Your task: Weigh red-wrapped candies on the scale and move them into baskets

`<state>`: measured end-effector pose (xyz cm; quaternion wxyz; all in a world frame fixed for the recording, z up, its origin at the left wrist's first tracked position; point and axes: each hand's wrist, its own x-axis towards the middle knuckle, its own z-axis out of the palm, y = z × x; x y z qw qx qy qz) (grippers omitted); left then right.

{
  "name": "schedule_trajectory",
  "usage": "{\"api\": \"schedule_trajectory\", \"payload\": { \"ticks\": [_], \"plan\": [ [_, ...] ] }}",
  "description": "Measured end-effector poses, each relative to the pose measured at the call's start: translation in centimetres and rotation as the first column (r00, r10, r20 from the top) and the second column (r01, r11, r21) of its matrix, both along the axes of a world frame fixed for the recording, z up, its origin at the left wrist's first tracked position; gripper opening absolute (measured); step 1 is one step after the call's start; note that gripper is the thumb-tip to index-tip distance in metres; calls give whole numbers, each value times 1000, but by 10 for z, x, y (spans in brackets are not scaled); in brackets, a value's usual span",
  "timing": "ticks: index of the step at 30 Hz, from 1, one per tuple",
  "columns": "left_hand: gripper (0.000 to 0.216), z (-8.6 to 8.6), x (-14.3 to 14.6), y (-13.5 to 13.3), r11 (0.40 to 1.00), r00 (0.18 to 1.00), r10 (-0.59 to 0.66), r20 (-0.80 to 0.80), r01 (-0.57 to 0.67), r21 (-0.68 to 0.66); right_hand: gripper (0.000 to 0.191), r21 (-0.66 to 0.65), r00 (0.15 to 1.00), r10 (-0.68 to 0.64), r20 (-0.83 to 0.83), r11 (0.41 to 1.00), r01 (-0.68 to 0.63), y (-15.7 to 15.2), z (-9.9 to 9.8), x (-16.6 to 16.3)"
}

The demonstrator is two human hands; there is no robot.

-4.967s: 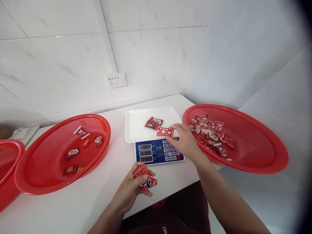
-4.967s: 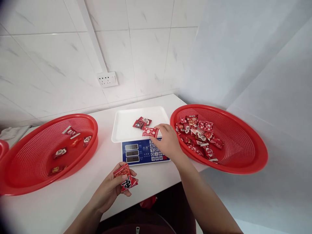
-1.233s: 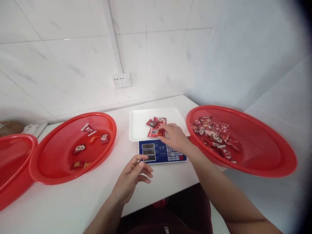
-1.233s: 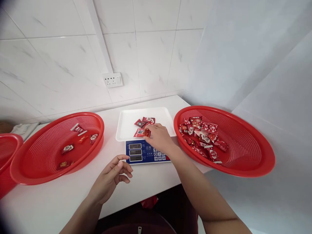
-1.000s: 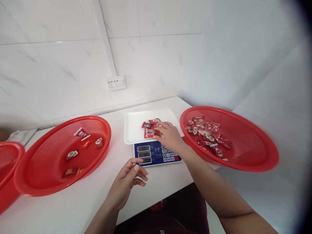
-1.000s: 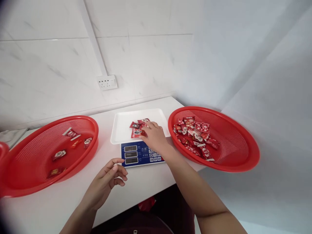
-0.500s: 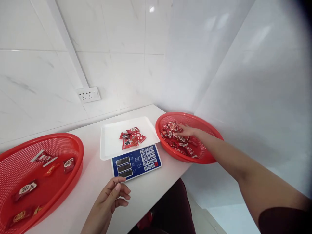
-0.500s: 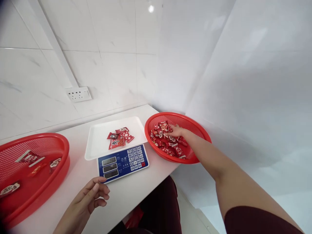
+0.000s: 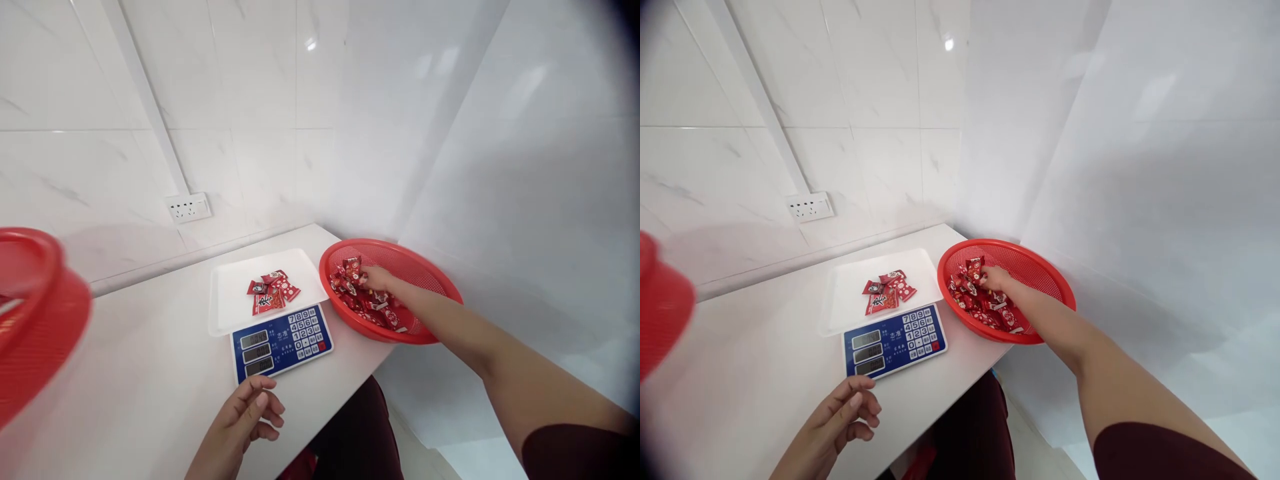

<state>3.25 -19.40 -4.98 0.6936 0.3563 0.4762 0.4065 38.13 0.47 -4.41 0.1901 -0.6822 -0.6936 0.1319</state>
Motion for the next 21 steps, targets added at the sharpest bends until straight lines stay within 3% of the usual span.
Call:
{"api": "schedule_trajectory", "payload": {
  "ticks": [4, 10, 15, 18, 21],
  "plan": [
    [30, 6, 13, 11, 993, 989, -114, 93, 117, -22, 32, -110, 999, -7, -37, 994, 3, 14, 4, 13],
    [31, 43, 72, 52, 953, 910, -292, 295, 302, 13, 40, 48, 992, -2, -124, 999, 8, -14, 26, 25],
    [46, 73, 151, 103, 965, 900, -229, 371, 261, -38, 44, 186, 981, 79, -178, 981, -45, -42, 60, 11],
    [47, 77, 201, 135, 974, 916, -183, 358, 219, -65, 41, 210, 975, 119, -187, 975, -78, -49, 73, 3],
    [42, 73, 240, 158, 979, 910, -160, 383, 195, -54, 38, 217, 977, 112, -180, 974, -71, -48, 73, -1]
  ]
}}
